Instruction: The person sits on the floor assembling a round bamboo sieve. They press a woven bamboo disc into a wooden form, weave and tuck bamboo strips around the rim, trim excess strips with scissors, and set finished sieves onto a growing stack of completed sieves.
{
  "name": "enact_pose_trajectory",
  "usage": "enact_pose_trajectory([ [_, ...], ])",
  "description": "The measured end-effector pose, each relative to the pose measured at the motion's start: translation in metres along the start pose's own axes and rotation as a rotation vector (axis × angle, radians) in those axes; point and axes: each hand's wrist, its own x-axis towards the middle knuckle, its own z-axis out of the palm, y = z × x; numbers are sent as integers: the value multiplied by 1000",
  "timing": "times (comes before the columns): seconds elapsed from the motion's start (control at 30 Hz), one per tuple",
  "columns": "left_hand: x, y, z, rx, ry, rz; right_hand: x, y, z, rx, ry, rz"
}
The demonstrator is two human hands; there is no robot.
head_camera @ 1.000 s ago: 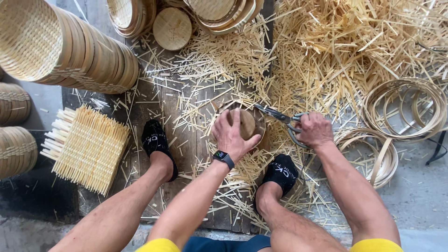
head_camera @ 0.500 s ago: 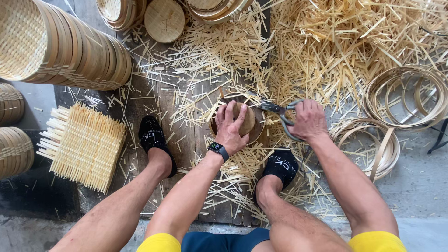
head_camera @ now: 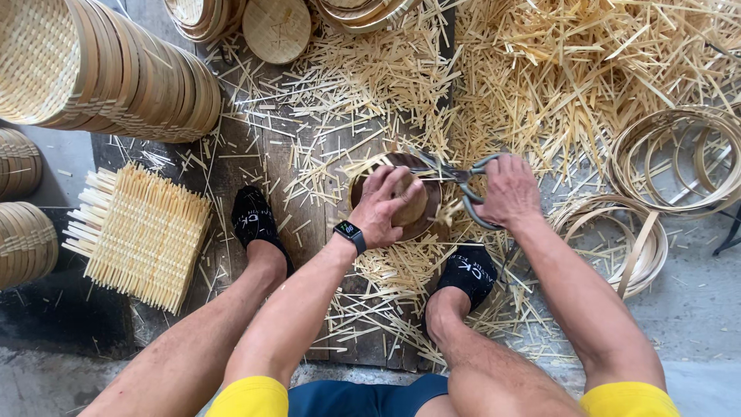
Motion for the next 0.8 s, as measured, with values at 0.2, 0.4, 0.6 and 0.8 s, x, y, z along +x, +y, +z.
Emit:
enact_pose_trajectory([
  [0.2,-4,3,-6,223,-10,73,-5,12,5,-26,-293,56],
  [0.4,-4,41,34,-174,468,-486,2,-6,-11,-18,-54,28],
  [0.6,-5,27,25,71,252,-291,6,4,-20,-42,-242,67],
  [0.8,1,37,24,-57,346,-340,2,3,-17,15,39,11],
])
